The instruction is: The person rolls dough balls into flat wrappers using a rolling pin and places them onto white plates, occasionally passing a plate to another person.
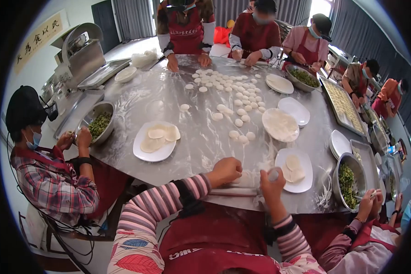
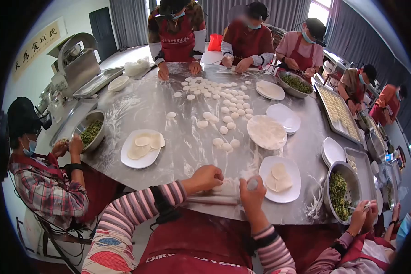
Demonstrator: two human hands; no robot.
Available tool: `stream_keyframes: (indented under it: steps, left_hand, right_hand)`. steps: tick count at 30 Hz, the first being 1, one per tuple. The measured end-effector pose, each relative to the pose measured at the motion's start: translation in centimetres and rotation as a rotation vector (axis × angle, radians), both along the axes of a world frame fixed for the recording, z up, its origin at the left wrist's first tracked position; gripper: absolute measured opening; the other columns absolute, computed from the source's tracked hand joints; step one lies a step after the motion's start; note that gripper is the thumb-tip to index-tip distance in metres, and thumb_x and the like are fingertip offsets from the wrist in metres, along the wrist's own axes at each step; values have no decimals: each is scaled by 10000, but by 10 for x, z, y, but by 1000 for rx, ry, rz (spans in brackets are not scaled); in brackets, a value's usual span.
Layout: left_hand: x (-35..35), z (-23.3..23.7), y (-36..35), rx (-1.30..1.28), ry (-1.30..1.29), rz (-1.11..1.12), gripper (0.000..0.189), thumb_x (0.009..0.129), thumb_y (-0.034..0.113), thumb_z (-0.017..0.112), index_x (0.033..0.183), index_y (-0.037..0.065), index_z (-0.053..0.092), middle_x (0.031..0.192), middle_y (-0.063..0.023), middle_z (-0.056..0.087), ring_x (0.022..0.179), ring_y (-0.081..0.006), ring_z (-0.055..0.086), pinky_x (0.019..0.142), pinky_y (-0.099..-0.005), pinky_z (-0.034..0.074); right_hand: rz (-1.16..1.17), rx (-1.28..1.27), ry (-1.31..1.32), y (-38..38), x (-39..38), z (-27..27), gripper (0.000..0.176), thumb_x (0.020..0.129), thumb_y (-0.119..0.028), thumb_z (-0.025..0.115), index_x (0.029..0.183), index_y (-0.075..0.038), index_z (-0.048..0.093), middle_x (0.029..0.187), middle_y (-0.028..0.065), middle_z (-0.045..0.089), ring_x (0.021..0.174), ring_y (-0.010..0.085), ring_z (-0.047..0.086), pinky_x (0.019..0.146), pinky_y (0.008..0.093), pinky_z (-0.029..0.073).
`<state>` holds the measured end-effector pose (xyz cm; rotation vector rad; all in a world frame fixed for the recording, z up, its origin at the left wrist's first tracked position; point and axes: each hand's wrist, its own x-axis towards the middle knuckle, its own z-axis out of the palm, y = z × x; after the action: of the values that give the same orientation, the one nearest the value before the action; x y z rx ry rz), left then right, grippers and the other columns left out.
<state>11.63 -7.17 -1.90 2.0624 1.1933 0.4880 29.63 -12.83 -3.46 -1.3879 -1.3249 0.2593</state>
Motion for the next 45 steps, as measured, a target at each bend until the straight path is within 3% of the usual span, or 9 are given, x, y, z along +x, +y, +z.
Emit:
stream_keyframes:
  steps: [9,14,20,22,27,29,32,39,45]
  left_hand:
    - [-3,-13,10,5,15,-22,148,665,143,671,728,13,640,647,-103,622,602,-189,608,562,-304,465]
    - [-14,-16,1,-335,-147,100,125,636,113,632,703,11,604,677,-128,628,671,-250,625,621,-329,482]
    - [5,-8,7,94,7,-41,159,709,128,632,825,19,637,686,-133,619,620,-218,603,605,-333,470]
    - [2,-2,14,-23,68,-204,142,716,115,615,798,0,634,693,-138,622,633,-218,611,615,-339,476]
    - [-8,-7,0,-463,-93,27,152,717,107,600,787,-26,622,698,-142,625,657,-228,618,627,-343,479]
    - [-5,-10,-3,-18,63,-115,153,721,123,600,790,-11,627,715,-154,627,688,-261,619,649,-355,476]
    - [3,-4,2,58,96,-106,165,715,149,609,795,7,633,743,-166,626,712,-297,611,666,-364,470]
    - [-6,-7,-3,-9,61,-165,167,690,171,625,765,22,623,725,-149,621,705,-302,605,646,-369,461]
    - [-2,-7,5,8,137,-186,201,736,196,593,798,7,625,710,-144,621,677,-254,605,636,-346,459]
  right_hand:
    - [-31,-7,-1,35,-8,2,256,685,-148,715,739,-20,500,572,168,538,524,362,545,496,396,428]
    - [-28,6,56,-16,-2,0,251,690,-138,709,740,-19,494,583,167,549,520,345,552,489,395,432]
    - [-62,120,-58,44,-11,-2,274,703,-162,697,846,-17,514,600,183,555,552,371,566,499,418,437]
    - [-123,91,-130,24,-7,-6,262,701,-160,696,827,-20,514,599,179,554,559,376,567,499,414,438]
    - [-67,72,-53,-19,-3,3,250,704,-155,690,816,-20,512,595,179,548,551,386,557,490,411,434]
    - [-78,42,-45,7,-6,3,253,703,-154,691,815,-19,508,600,178,553,552,382,560,489,412,434]
    - [-76,106,-87,38,-10,2,259,701,-156,696,787,-17,495,604,173,564,555,369,567,491,409,438]
    - [-10,8,14,-41,0,-1,288,690,-169,707,793,2,499,639,213,564,586,397,559,535,427,442]
    - [-82,49,-92,36,-10,1,269,691,-160,702,781,-23,489,613,196,547,597,410,552,528,437,431]
